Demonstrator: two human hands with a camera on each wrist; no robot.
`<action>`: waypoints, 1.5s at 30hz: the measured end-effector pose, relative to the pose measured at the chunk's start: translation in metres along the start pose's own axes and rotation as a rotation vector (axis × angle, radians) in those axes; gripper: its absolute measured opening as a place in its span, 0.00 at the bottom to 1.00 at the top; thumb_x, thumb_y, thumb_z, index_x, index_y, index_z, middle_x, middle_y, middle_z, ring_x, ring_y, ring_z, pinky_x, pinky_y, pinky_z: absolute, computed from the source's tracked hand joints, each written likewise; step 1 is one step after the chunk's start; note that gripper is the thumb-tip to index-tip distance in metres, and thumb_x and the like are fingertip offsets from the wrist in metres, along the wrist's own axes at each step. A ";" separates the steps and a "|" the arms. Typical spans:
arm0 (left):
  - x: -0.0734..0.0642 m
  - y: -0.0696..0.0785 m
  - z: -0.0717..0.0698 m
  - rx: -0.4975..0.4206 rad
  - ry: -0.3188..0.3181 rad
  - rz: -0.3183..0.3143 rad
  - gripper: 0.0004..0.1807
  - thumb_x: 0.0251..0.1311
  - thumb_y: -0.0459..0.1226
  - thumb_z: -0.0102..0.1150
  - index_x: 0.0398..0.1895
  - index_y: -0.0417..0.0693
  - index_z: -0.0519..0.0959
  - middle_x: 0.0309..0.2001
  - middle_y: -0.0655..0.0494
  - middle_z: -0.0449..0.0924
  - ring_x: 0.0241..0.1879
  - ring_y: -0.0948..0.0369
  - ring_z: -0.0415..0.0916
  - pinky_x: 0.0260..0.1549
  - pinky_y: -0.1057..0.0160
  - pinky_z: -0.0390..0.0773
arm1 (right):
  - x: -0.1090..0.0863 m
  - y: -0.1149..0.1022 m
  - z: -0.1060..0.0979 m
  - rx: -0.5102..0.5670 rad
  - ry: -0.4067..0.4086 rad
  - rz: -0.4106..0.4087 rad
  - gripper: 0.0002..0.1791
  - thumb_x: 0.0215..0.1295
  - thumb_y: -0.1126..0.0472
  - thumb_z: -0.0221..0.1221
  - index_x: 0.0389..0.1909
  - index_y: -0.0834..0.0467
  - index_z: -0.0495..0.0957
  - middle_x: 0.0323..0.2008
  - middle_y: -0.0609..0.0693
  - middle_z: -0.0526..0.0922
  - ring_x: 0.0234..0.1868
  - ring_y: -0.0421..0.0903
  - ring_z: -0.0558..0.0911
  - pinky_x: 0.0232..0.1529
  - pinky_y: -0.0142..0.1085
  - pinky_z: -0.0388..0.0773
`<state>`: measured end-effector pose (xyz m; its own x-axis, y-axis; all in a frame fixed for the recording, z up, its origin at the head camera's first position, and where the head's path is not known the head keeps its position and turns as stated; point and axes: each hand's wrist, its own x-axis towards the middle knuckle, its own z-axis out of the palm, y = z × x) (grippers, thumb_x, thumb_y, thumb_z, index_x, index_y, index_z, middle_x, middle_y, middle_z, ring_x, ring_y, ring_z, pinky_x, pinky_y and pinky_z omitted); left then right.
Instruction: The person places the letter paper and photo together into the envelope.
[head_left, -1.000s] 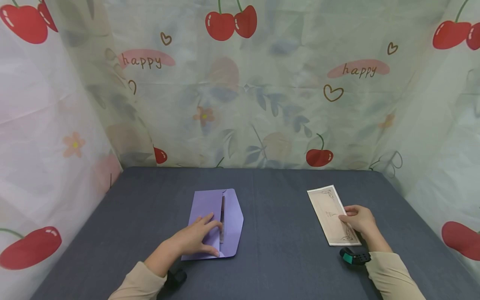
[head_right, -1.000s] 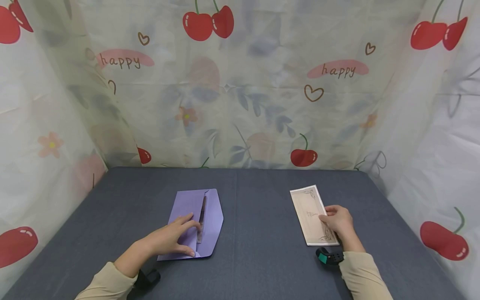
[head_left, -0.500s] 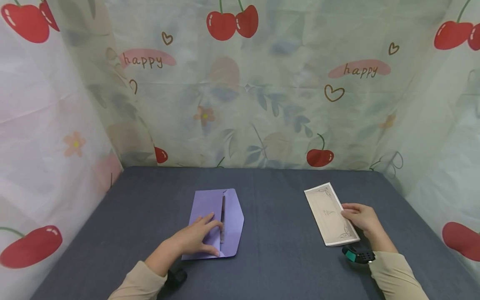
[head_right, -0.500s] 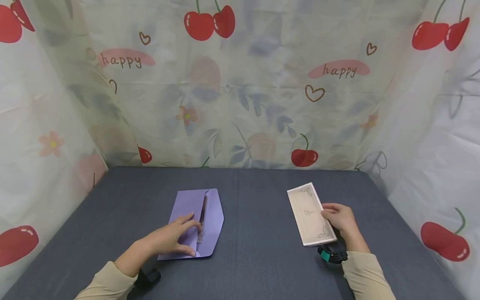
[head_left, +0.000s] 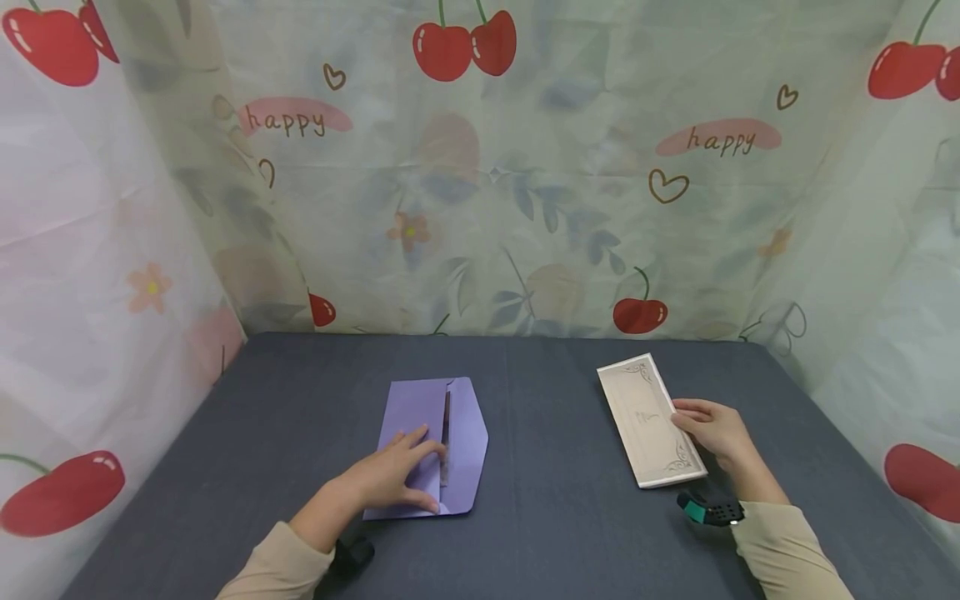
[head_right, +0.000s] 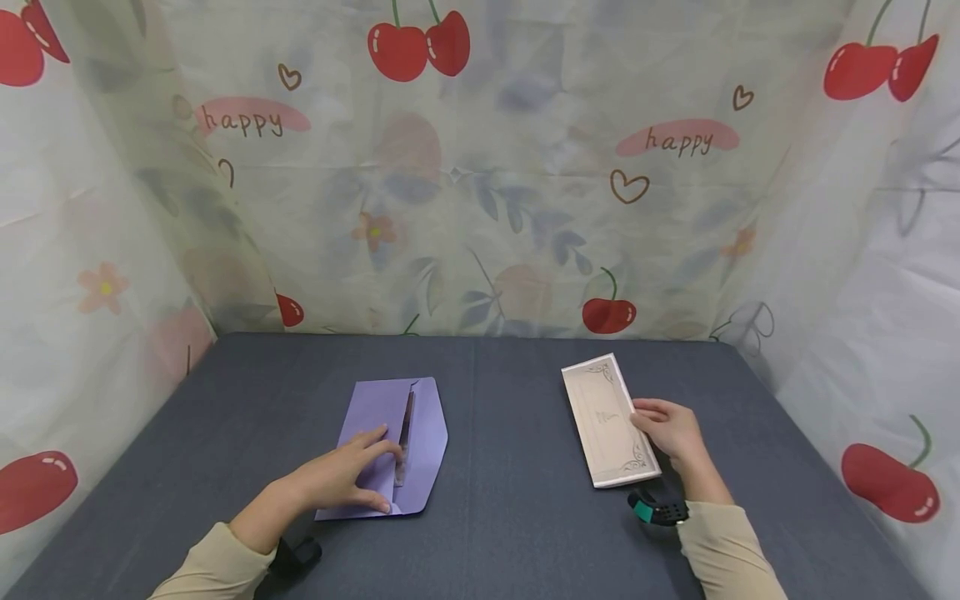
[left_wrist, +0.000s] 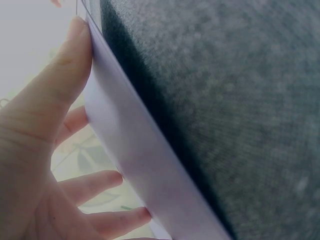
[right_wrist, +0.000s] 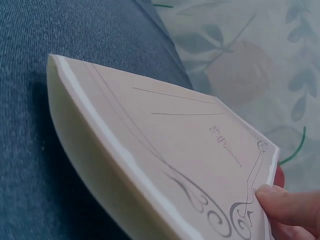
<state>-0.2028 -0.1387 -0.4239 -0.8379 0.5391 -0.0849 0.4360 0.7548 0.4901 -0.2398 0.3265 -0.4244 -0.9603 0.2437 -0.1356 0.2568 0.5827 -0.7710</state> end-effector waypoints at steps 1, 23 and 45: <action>0.000 0.000 0.000 -0.001 0.001 -0.001 0.34 0.41 0.57 0.68 0.53 0.59 0.69 0.69 0.33 0.54 0.64 0.26 0.52 0.53 0.30 0.62 | -0.001 -0.001 0.000 -0.002 -0.002 -0.003 0.26 0.64 0.56 0.56 0.59 0.67 0.68 0.54 0.67 0.77 0.37 0.39 0.80 0.32 0.30 0.76; -0.001 0.000 0.000 -0.001 0.002 -0.003 0.34 0.41 0.57 0.69 0.53 0.59 0.69 0.69 0.33 0.54 0.64 0.28 0.53 0.51 0.30 0.64 | 0.050 0.036 0.029 0.040 0.053 -0.068 0.28 0.63 0.49 0.57 0.60 0.59 0.70 0.54 0.62 0.79 0.39 0.40 0.81 0.38 0.35 0.79; 0.000 0.000 0.001 0.000 0.004 -0.008 0.33 0.41 0.57 0.69 0.52 0.60 0.69 0.69 0.34 0.54 0.64 0.27 0.52 0.51 0.29 0.63 | 0.048 0.023 0.044 0.096 0.008 -0.105 0.30 0.62 0.47 0.58 0.60 0.59 0.69 0.54 0.61 0.79 0.40 0.40 0.82 0.37 0.34 0.80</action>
<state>-0.2025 -0.1388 -0.4247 -0.8424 0.5320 -0.0856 0.4294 0.7588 0.4898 -0.2845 0.3170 -0.4762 -0.9803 0.1917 -0.0469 0.1433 0.5282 -0.8370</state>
